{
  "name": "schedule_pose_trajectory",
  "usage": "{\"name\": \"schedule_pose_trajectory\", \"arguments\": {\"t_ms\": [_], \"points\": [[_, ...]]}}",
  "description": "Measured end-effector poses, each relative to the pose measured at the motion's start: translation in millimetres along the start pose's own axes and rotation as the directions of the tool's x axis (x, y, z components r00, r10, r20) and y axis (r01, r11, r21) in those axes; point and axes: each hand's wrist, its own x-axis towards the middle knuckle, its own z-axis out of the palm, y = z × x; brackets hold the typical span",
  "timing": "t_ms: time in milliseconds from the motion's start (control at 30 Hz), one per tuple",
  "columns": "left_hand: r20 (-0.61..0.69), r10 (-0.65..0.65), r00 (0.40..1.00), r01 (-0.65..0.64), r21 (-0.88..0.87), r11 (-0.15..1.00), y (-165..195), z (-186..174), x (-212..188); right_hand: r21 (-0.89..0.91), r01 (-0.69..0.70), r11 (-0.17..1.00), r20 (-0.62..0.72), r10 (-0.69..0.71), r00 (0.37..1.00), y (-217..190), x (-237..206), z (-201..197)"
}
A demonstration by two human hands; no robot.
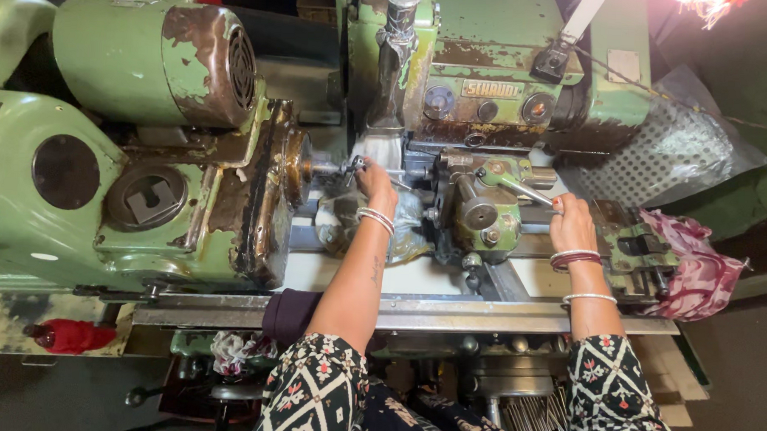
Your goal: The person repeatedly picks metal rods from green bins, inserts them into a metal turning machine, operates the controls to machine the rods, and then removes and places the finished rods back into the bins. The process is repeated multiple times throughout the clip.
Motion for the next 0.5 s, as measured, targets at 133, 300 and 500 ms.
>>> {"name": "schedule_pose_trajectory", "arguments": {"t_ms": [133,300,500], "points": [[-0.013,0.028,1.0,-0.028,-0.002,1.0,-0.3,-0.6,1.4,-0.006,-0.015,1.0,0.011,0.015,1.0,-1.4,0.9,-0.5],[0.004,0.0,1.0,0.0,0.004,1.0,-0.2,-2.0,2.1,-0.007,-0.023,1.0,0.007,0.023,1.0,-1.8,0.8,-0.7],[0.021,0.023,1.0,-0.022,-0.049,0.999,2.5,-4.0,-0.3,-0.014,-0.021,1.0,0.013,0.021,1.0,-1.2,-0.3,-0.9]]}}
